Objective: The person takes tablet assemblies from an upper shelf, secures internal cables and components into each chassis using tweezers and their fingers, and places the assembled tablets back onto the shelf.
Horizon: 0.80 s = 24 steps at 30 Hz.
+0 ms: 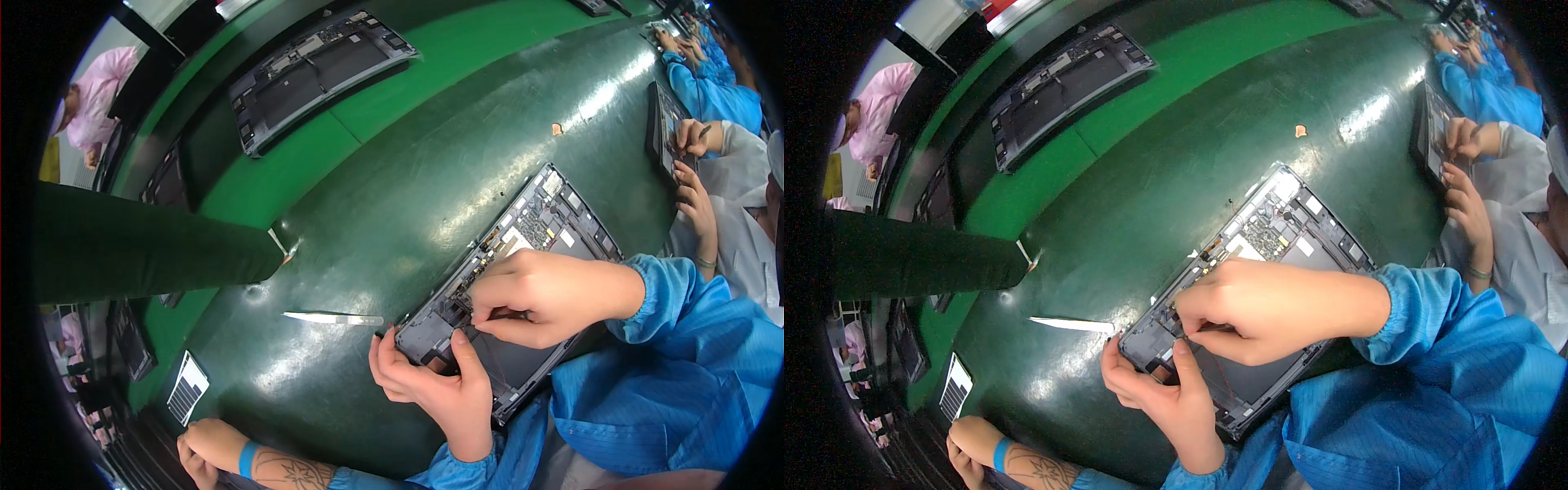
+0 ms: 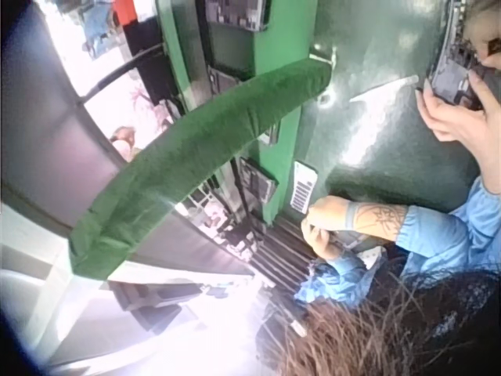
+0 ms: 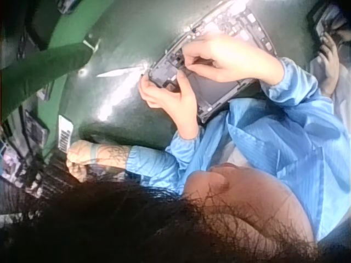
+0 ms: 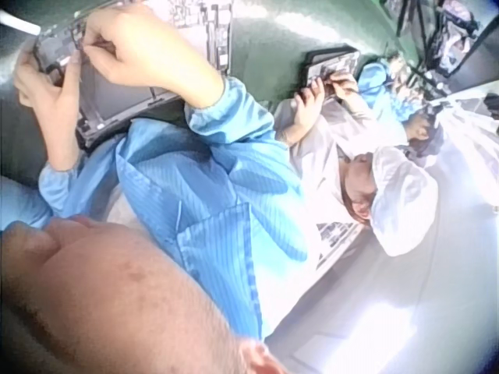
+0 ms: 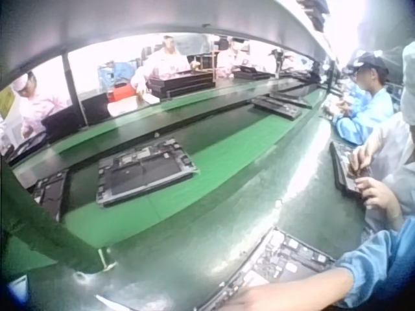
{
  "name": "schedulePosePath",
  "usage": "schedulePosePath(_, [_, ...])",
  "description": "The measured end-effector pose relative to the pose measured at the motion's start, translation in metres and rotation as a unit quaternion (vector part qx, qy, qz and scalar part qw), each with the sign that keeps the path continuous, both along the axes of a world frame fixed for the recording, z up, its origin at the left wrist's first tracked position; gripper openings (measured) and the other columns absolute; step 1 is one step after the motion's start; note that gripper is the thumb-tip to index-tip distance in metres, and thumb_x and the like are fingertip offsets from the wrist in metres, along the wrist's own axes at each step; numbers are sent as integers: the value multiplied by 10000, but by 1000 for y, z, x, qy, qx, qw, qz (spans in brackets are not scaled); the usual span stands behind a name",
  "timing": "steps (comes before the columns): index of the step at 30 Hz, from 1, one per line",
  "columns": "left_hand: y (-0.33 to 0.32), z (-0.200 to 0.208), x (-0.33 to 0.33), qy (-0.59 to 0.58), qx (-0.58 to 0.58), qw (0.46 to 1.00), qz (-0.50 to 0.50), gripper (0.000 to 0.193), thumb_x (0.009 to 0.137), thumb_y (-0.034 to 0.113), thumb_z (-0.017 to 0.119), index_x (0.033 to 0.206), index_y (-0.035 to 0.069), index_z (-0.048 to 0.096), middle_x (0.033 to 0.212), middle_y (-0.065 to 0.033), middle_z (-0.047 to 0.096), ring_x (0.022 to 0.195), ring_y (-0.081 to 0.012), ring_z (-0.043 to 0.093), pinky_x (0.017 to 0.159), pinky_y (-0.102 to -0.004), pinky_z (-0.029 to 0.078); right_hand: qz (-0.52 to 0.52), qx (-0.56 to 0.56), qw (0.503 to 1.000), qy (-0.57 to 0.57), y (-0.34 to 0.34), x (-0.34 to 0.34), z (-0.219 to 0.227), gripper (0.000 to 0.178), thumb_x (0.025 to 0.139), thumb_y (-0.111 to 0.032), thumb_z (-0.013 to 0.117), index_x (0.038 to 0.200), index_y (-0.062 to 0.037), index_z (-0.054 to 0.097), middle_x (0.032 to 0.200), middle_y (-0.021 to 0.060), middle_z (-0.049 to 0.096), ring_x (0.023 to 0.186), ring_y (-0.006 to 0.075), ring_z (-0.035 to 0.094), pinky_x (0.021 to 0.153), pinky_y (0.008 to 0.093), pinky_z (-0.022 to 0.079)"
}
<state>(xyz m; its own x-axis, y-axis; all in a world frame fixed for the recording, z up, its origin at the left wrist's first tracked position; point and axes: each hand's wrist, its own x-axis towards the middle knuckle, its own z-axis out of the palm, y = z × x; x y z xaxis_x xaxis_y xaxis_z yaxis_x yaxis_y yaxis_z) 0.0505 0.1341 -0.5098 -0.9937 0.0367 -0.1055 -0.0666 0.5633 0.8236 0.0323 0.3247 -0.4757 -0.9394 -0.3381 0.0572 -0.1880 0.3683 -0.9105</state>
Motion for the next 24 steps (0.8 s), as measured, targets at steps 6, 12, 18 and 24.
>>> schedulePosePath(6, [10,-6,-2,11,20,1000,12,740,862,163,759,1460,6,354,1547,-286,227,1387,-466,240,883,-409,562,-45,-42,995,77,2,17,-25,116,842,-46,695,887,-9,595,773,156,625,732,382,651,632,454,511])
schedulePosePath(12, [14,-12,-4,3,32,999,15,751,855,149,761,1464,24,340,1539,-286,234,1382,-467,235,884,-422,563,-51,-13,990,129,2,16,-39,133,840,-47,697,905,-3,589,782,154,609,741,382,641,647,459,521])
schedulePosePath(18, [15,-12,-5,3,18,1000,11,745,857,155,763,1459,26,345,1544,-290,223,1386,-463,222,883,-424,561,-36,13,984,174,6,18,-41,147,830,-45,702,898,6,583,833,160,593,768,372,631,659,451,529])
schedulePosePath(24, [16,-12,-6,3,28,999,15,740,869,171,763,1460,23,343,1546,-293,220,1388,-463,220,868,-415,573,-45,19,979,195,2,19,-44,166,821,-35,703,912,15,574,837,163,593,770,372,631,660,454,539])
